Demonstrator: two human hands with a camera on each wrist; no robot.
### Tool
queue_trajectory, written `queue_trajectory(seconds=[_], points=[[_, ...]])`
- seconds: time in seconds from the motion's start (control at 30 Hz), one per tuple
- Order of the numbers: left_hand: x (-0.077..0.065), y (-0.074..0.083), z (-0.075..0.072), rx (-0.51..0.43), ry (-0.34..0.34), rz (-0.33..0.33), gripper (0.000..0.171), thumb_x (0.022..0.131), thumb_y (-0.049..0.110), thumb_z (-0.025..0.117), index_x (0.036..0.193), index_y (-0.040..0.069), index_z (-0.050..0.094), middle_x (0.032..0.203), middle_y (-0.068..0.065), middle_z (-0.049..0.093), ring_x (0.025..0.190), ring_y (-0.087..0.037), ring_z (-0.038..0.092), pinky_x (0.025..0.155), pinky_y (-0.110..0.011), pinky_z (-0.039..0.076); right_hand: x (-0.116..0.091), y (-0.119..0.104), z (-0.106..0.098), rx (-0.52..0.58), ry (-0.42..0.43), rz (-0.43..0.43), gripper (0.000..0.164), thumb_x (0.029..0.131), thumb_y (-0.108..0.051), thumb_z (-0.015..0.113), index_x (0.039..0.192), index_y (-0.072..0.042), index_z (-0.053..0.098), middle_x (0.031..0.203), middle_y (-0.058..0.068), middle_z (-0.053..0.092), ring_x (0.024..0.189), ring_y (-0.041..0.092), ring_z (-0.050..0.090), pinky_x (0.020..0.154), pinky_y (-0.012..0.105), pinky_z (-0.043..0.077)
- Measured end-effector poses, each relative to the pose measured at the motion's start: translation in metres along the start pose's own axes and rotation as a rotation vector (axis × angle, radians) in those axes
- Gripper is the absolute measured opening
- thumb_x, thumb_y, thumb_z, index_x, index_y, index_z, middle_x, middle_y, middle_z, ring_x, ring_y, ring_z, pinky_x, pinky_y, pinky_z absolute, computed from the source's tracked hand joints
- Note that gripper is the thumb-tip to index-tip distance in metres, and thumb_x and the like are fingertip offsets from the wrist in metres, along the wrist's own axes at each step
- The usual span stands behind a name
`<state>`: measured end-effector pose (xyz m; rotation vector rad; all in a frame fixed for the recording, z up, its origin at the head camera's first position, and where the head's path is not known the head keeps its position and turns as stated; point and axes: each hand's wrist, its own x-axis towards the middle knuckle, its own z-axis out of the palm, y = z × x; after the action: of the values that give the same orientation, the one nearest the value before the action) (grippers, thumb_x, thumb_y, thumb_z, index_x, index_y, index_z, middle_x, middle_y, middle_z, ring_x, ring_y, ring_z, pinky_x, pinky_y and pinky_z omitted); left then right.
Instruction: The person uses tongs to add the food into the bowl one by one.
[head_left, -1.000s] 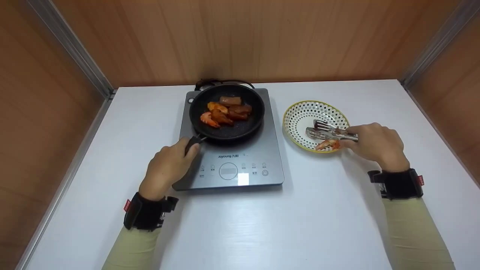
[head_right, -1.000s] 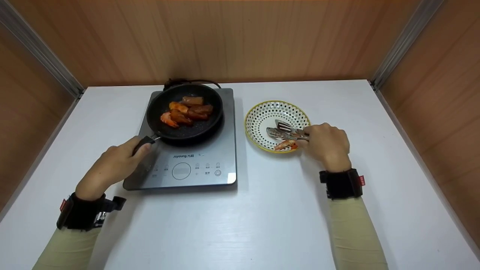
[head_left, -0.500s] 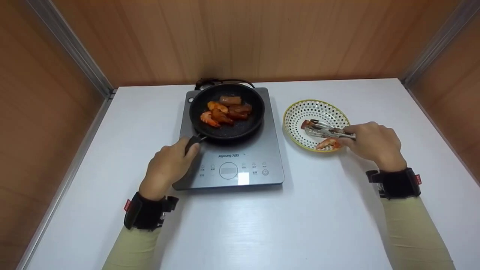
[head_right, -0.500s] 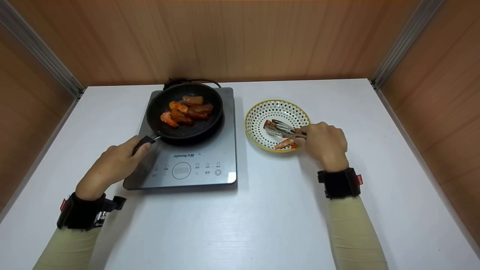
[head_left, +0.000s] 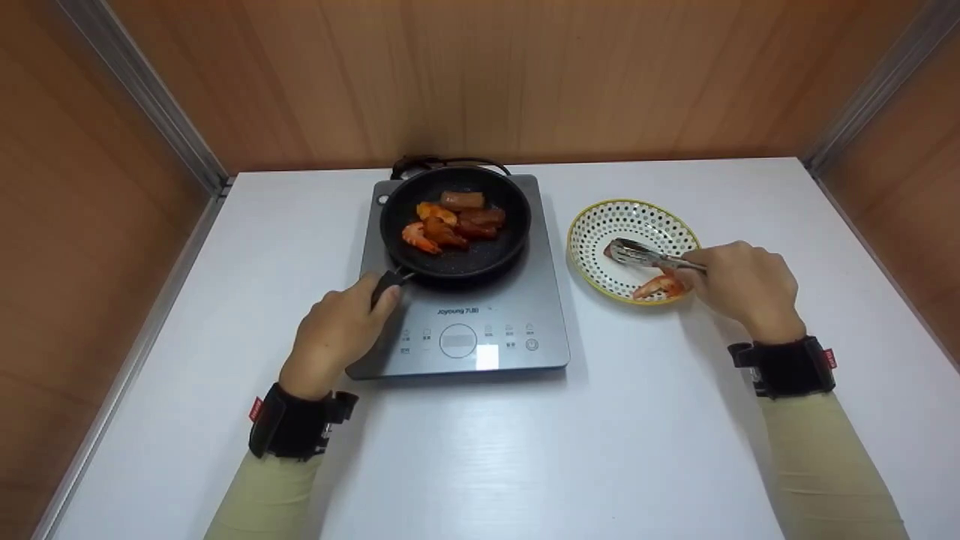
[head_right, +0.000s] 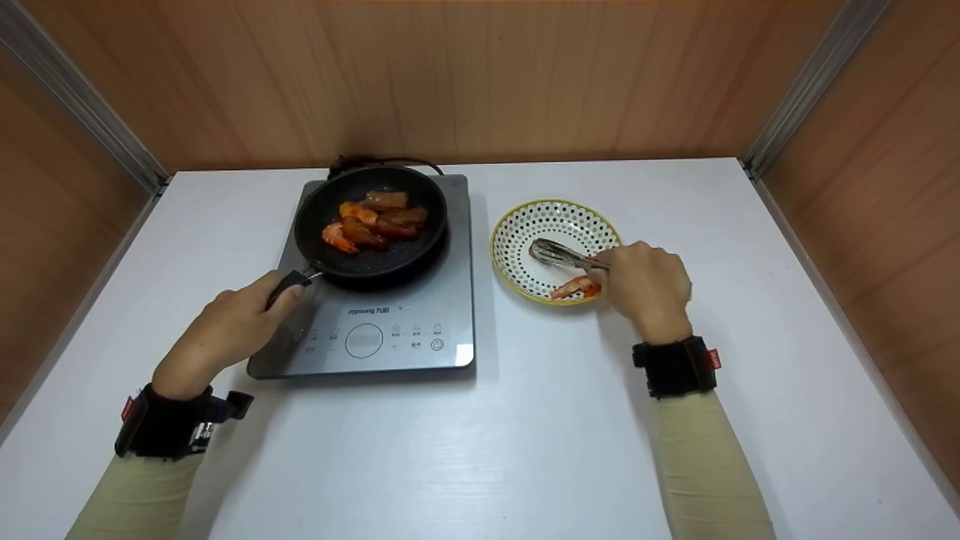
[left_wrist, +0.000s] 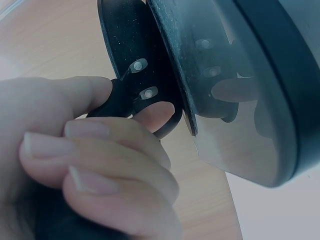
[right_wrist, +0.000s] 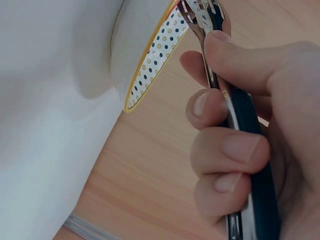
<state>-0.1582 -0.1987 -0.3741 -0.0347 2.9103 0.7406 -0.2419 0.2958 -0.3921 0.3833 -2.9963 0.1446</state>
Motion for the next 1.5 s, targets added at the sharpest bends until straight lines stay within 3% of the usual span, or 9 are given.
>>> queue_trajectory(seconds=[0.13, 0.23, 0.43, 0.57, 0.77, 1.03, 1.23, 1.5], points=[[0.000, 0.000, 0.000, -0.006, 0.000, -0.001, 0.032, 0.114, 0.042, 0.047, 0.113, 0.011, 0.055, 0.084, -0.010, 0.059, 0.076, -0.029, 0.059, 0.060, -0.037, 0.040, 0.000, -0.003, -0.001, -0.011, 0.040, -0.021, 0.027, 0.099, -0.034, 0.076, 0.123, -0.022, 0.080, 0.084, 0.014, 0.072, 0.067, 0.032, 0.058, 0.051, 0.044, 0.038], [0.000, 0.000, 0.001, -0.008, 0.002, 0.000, 0.032, 0.114, 0.042, 0.047, 0.113, 0.011, 0.054, 0.085, -0.011, 0.060, 0.077, -0.029, 0.059, 0.061, -0.038, 0.040, -0.001, -0.011, -0.003, 0.004, 0.120, -0.043, 0.025, 0.098, -0.034, 0.078, 0.121, -0.023, 0.081, 0.074, 0.008, 0.065, 0.061, 0.029, 0.050, 0.049, 0.039, 0.031], [0.002, 0.003, 0.002, -0.011, -0.003, 0.006, 0.033, 0.114, 0.044, 0.046, 0.114, 0.012, 0.055, 0.089, -0.014, 0.062, 0.078, -0.030, 0.060, 0.061, -0.038, 0.041, -0.003, -0.042, -0.009, 0.079, 0.406, -0.192, 0.020, 0.095, -0.026, 0.082, 0.113, -0.018, 0.083, 0.089, 0.010, 0.079, 0.056, 0.028, 0.060, 0.043, 0.038, 0.033], [0.003, 0.003, 0.002, -0.007, -0.005, 0.004, 0.034, 0.114, 0.044, 0.045, 0.116, 0.012, 0.055, 0.092, -0.015, 0.064, 0.079, -0.031, 0.060, 0.062, -0.039, 0.041, 0.007, -0.073, -0.011, 0.090, 0.473, -0.302, 0.017, 0.095, -0.027, 0.083, 0.108, -0.018, 0.083, 0.080, 0.005, 0.077, 0.052, 0.023, 0.056, 0.040, 0.039, 0.035], [0.003, 0.002, 0.001, -0.003, -0.001, 0.009, 0.034, 0.114, 0.044, 0.045, 0.116, 0.012, 0.054, 0.093, -0.016, 0.063, 0.079, -0.031, 0.060, 0.062, -0.039, 0.041, 0.026, -0.129, -0.017, 0.031, 0.471, -0.433, 0.015, 0.098, -0.035, 0.079, 0.104, -0.022, 0.081, 0.069, -0.002, 0.068, 0.052, 0.022, 0.057, 0.042, 0.041, 0.037], [0.003, 0.004, 0.003, 0.001, 0.014, 0.015, 0.033, 0.114, 0.043, 0.046, 0.113, 0.011, 0.055, 0.090, -0.015, 0.064, 0.077, -0.031, 0.060, 0.060, -0.039, 0.041, 0.051, -0.188, -0.014, -0.125, 0.354, -0.507, 0.013, 0.101, -0.032, 0.073, 0.101, -0.021, 0.079, 0.071, 0.002, 0.067, 0.049, 0.026, 0.055, 0.042, 0.042, 0.040], [0.003, 0.004, 0.003, -0.004, 0.006, 0.014, 0.035, 0.114, 0.046, 0.045, 0.115, 0.012, 0.055, 0.093, -0.015, 0.064, 0.080, -0.031, 0.060, 0.063, -0.040, 0.041, 0.058, -0.208, -0.011, -0.202, 0.309, -0.527, 0.017, 0.101, -0.034, 0.073, 0.098, -0.017, 0.077, 0.075, 0.004, 0.070, 0.052, 0.029, 0.060, 0.046, 0.045, 0.048], [0.002, 0.003, 0.002, 0.002, 0.005, 0.010, 0.036, 0.114, 0.046, 0.044, 0.116, 0.012, 0.055, 0.094, -0.016, 0.065, 0.080, -0.032, 0.061, 0.063, -0.039, 0.041, 0.058, -0.216, -0.007, -0.222, 0.289, -0.530, 0.019, 0.101, -0.034, 0.073, 0.099, -0.015, 0.076, 0.079, 0.007, 0.071, 0.056, 0.030, 0.062, 0.049, 0.046, 0.051]])
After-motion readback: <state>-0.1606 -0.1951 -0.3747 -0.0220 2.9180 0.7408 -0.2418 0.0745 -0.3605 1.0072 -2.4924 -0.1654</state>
